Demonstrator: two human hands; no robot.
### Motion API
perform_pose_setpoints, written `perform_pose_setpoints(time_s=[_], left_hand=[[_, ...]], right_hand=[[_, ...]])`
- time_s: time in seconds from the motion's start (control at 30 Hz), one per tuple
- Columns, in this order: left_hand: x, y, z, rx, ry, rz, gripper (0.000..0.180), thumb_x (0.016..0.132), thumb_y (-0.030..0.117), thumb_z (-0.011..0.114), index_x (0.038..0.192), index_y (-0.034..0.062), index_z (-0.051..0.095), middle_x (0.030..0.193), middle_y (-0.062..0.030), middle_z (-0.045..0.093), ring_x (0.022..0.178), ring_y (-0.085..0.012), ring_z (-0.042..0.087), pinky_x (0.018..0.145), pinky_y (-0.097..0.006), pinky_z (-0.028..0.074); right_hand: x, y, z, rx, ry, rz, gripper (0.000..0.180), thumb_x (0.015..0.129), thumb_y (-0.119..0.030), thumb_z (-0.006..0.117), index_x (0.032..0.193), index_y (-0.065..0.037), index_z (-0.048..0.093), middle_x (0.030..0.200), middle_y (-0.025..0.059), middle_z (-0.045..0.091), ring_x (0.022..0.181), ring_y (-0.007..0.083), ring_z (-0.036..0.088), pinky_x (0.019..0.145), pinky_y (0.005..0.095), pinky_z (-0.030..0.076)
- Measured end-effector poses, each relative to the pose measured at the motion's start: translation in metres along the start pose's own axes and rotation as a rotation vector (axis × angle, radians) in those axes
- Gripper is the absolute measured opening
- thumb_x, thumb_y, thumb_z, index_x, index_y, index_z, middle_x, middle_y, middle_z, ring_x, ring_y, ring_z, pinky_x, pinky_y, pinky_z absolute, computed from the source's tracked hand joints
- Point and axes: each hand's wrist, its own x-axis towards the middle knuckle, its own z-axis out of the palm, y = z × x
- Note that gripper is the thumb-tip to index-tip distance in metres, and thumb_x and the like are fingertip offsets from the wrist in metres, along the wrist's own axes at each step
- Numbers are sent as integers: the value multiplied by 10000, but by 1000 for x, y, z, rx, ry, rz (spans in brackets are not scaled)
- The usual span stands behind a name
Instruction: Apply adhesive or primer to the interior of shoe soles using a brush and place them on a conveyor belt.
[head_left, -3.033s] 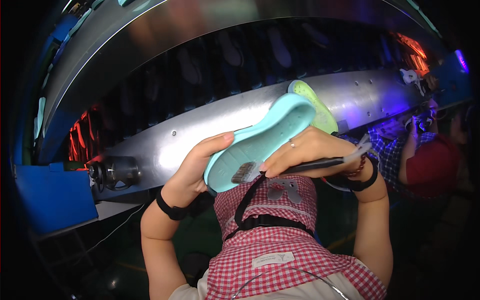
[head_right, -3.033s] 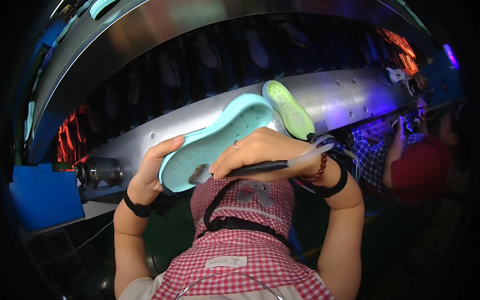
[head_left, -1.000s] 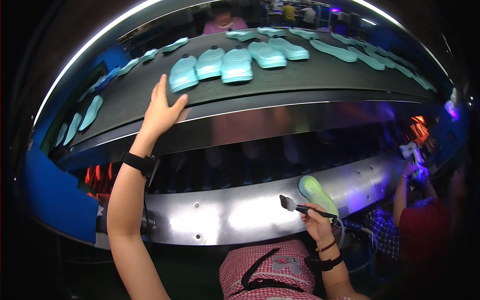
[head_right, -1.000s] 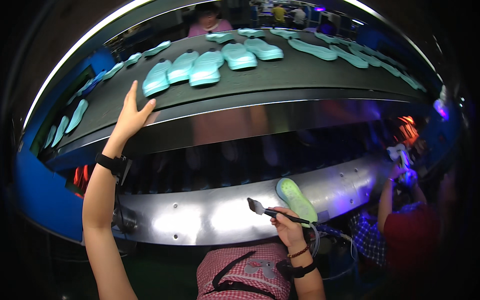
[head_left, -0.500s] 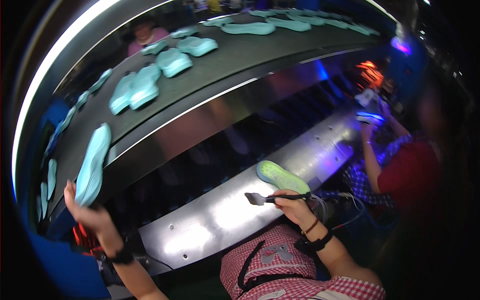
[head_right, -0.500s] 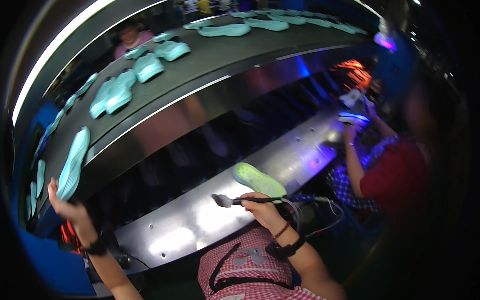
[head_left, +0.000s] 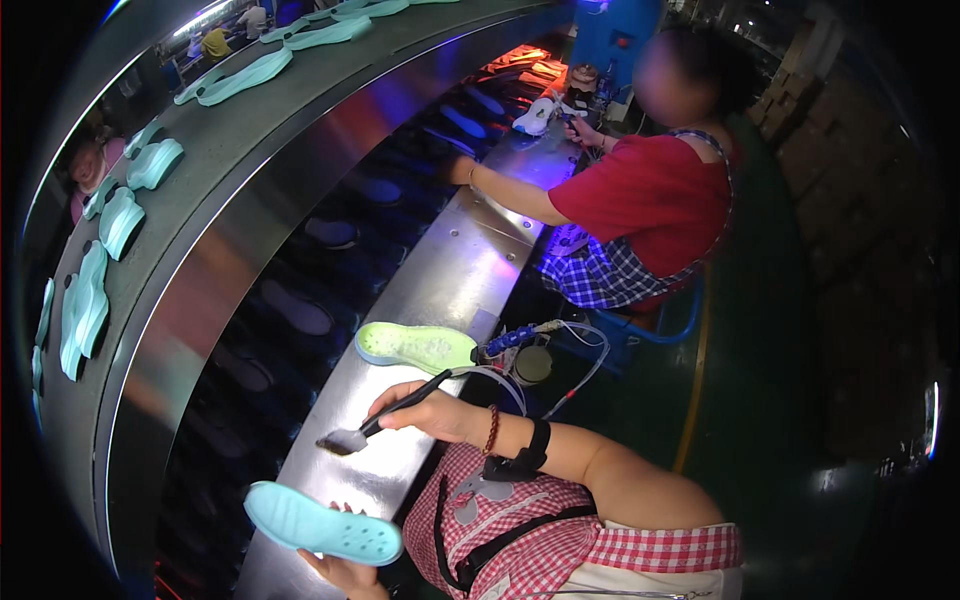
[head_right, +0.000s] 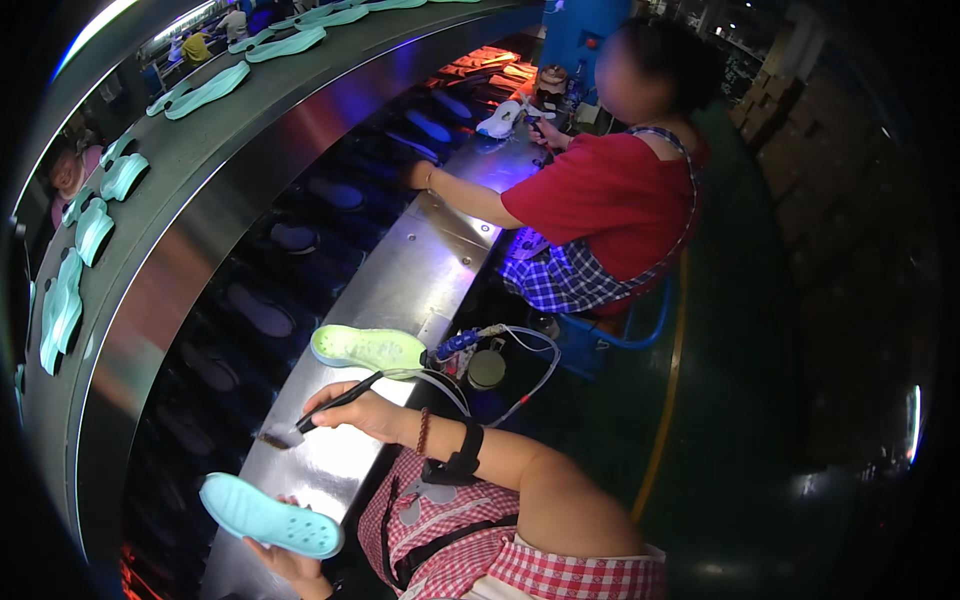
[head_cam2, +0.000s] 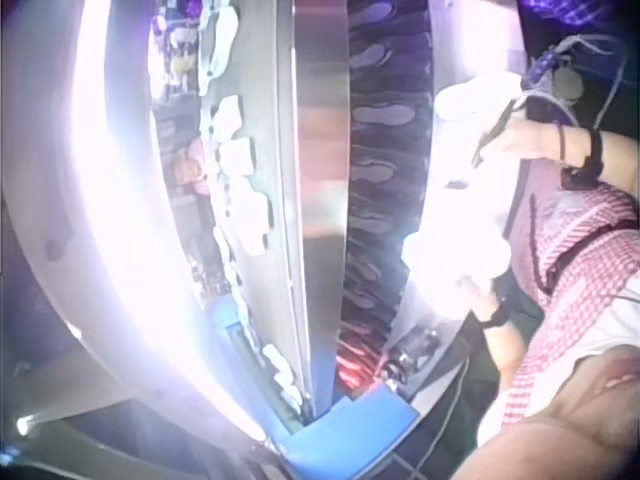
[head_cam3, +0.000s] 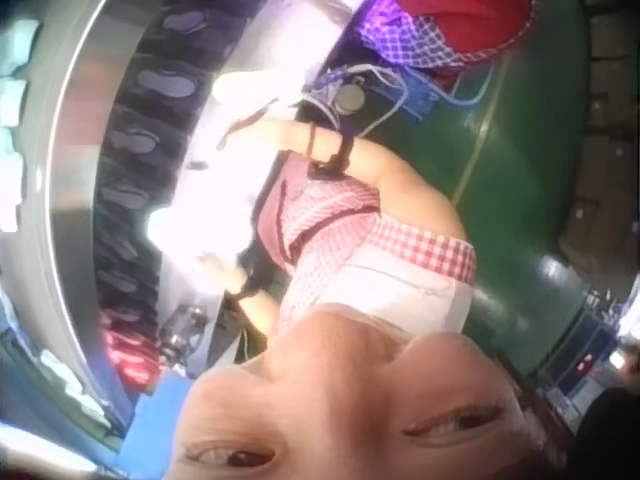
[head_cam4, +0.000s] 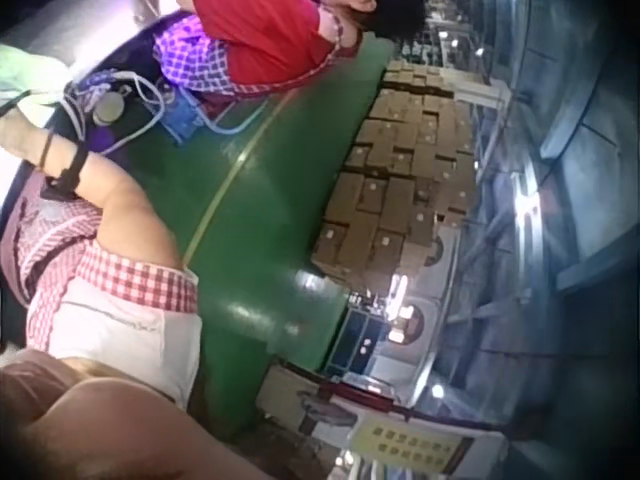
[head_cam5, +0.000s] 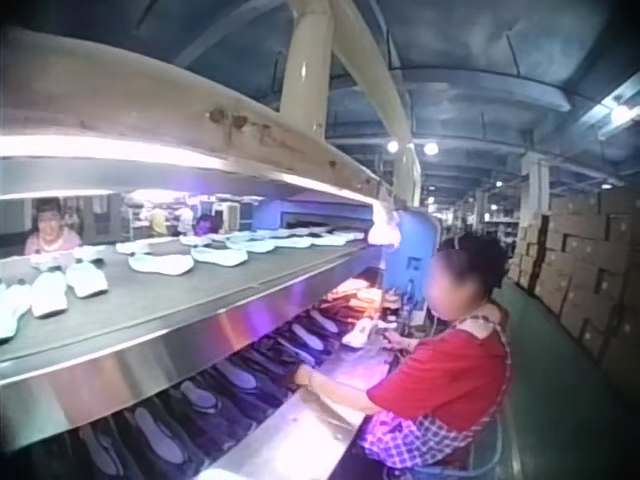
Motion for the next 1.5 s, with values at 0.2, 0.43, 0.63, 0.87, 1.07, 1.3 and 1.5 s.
perform_pose_setpoints(time_s=[0.2, 0.43, 0.63, 0.87, 1.07, 1.3, 1.5], left_hand=[[18, -21, 48, -92, 135, -75, 763, 776, 727, 217, 1301, 191, 353, 1206, -104, 491, 968, -353, 535, 824, -586, 387], [29, -25, 52, -334, 212, -129, 694, 825, 646, 276, 1217, 94, 432, 1132, -148, 528, 984, -338, 522, 848, -472, 421], [26, -31, 52, -283, 118, -159, 735, 812, 656, 291, 1249, 77, 410, 1195, -139, 492, 1074, -332, 470, 931, -460, 359], [39, -18, 73, -145, -36, -59, 830, 779, 727, 174, 1306, 101, 311, 1238, -158, 433, 1061, -355, 479, 900, -491, 395], [48, -19, 76, -230, 12, -112, 820, 759, 731, 211, 1276, 112, 359, 1067, -170, 542, 933, -347, 560, 856, -538, 415], [47, -33, 70, -151, 202, 48, 721, 829, 649, 185, 1289, 119, 349, 1218, -90, 453, 1142, -263, 432, 971, -404, 336], [50, -15, 47, -96, 242, 153, 670, 846, 624, 204, 1227, 109, 400, 1154, -82, 481, 1052, -243, 472, 912, -389, 384]], right_hand=[[-4, 18, 27, 23, -179, 133, 239, 756, -16, 621, 986, 33, 582, 973, 110, 605, 929, 167, 563, 855, 284, 419], [-13, 24, 36, 99, -228, 226, 228, 773, -14, 605, 995, 26, 578, 959, 98, 604, 873, 157, 579, 788, 271, 460], [-19, 29, 34, 14, -241, 157, 231, 760, 53, 567, 990, 37, 573, 986, 179, 608, 918, 233, 595, 838, 327, 469], [0, 7, 48, -219, -173, 75, 212, 768, -16, 595, 970, 49, 598, 938, 125, 634, 835, 139, 592, 774, 260, 474], [36, 10, 54, -234, -108, -8, 213, 765, -39, 615, 960, 46, 613, 916, 107, 636, 837, 129, 587, 773, 236, 463], [39, 9, 81, -640, -158, -198, 178, 766, -25, 611, 935, 29, 627, 903, 101, 643, 830, 131, 599, 760, 240, 476], [6, 2, 83, -1057, -526, -319, 205, 703, -59, 654, 903, -14, 649, 858, 133, 653, 773, 232, 643, 700, 285, 501]])
